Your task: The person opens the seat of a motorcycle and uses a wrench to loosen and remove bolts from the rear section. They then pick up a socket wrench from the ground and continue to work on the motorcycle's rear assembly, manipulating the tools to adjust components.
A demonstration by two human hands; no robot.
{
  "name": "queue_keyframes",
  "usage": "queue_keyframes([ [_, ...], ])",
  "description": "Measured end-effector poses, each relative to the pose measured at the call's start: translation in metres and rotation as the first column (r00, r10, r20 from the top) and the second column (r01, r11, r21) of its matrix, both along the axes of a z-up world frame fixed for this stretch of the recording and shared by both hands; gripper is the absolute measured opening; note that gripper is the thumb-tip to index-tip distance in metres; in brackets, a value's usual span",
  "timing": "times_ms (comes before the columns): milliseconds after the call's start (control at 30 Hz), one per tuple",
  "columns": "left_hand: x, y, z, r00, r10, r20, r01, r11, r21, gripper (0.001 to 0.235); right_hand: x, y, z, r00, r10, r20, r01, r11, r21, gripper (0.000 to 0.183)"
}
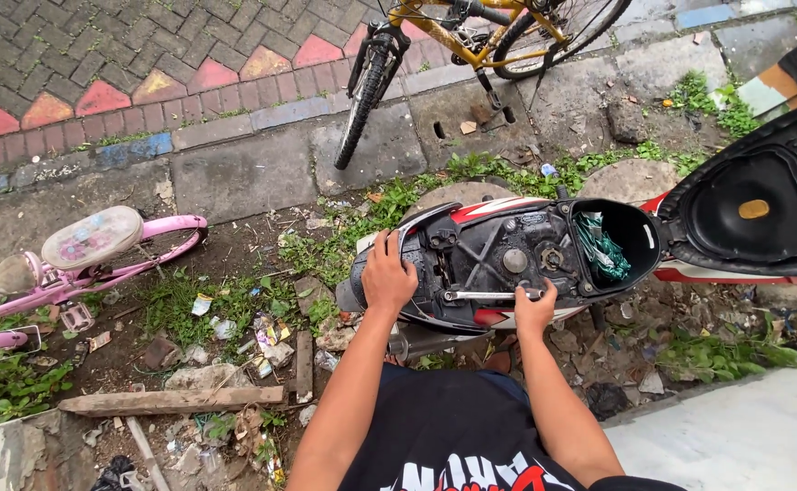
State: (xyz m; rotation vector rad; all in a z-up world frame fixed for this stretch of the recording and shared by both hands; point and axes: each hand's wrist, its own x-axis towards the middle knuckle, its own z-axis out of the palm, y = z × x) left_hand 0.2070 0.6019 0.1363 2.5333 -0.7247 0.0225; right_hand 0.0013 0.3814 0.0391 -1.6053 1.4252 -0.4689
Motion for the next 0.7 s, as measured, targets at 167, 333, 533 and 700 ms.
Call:
queue_keyframes([
  [167, 0.001, -0.001, -0.006, 1.0, 0.006, -0.015, -0.006, 1.0, 0.006, 0.062, 0.005, -0.046, -0.096, 0.877, -0.412, 0.249, 0.402, 0.911, 0.091, 0.02],
  [333, -0.001, -0.002, -0.005, 0.999, 0.021, -0.025, -0.021, 1.0, -0.007, 0.063, 0.03, -0.051, -0.067, 0.661, -0.664, 0.351, 0.573, 0.748, 0.335, 0.01],
  [533, 0.0, -0.002, -0.011, 0.999, 0.028, -0.023, -0.028, 1.0, -0.011, 0.066, 0.031, -0.057, -0.064, 0.537, -0.765, 0.357, 0.478, 0.624, 0.619, 0.016],
  [700, -0.003, -0.002, -0.008, 0.999, 0.026, -0.044, -0.027, 0.999, -0.027, 0.066, 0.009, -0.058, -0.072, 0.591, -0.72, 0.363, 0.348, 0.634, 0.691, 0.03],
])
